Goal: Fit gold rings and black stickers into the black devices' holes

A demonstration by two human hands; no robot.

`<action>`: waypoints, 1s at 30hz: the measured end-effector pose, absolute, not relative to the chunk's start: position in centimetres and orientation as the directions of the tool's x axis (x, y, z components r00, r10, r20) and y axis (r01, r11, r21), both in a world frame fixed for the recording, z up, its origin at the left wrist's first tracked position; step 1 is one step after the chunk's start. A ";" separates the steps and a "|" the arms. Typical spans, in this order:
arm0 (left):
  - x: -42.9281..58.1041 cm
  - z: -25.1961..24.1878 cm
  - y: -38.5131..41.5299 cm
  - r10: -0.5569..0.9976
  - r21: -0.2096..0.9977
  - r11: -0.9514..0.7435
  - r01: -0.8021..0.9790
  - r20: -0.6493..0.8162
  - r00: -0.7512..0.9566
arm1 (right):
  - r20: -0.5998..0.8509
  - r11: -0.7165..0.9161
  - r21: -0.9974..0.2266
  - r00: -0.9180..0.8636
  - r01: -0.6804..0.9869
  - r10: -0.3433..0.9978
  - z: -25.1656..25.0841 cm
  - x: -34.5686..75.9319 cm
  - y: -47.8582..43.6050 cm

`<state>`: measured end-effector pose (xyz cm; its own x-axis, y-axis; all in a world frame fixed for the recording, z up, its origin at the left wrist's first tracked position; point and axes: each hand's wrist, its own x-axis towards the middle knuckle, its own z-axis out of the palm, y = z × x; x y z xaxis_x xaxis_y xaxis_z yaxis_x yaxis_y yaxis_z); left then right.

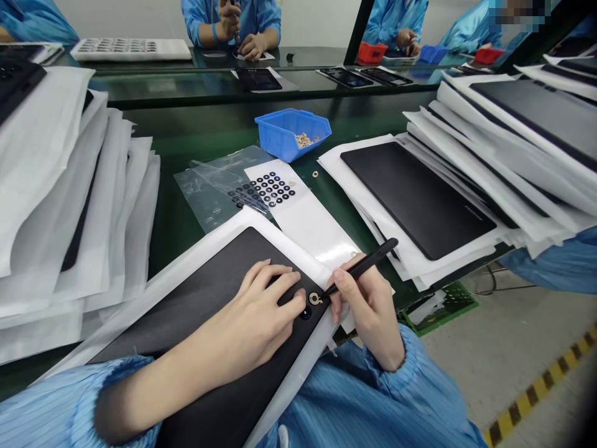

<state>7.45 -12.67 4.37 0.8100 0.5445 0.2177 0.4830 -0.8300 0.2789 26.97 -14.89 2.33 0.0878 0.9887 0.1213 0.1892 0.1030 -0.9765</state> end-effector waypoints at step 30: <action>7.5 4.4 -12.8 0.564 0.305 -0.819 0.486 0.268 0.782 | 0.627 0.536 -0.430 -0.187 0.726 0.756 14.2 28.5 3.1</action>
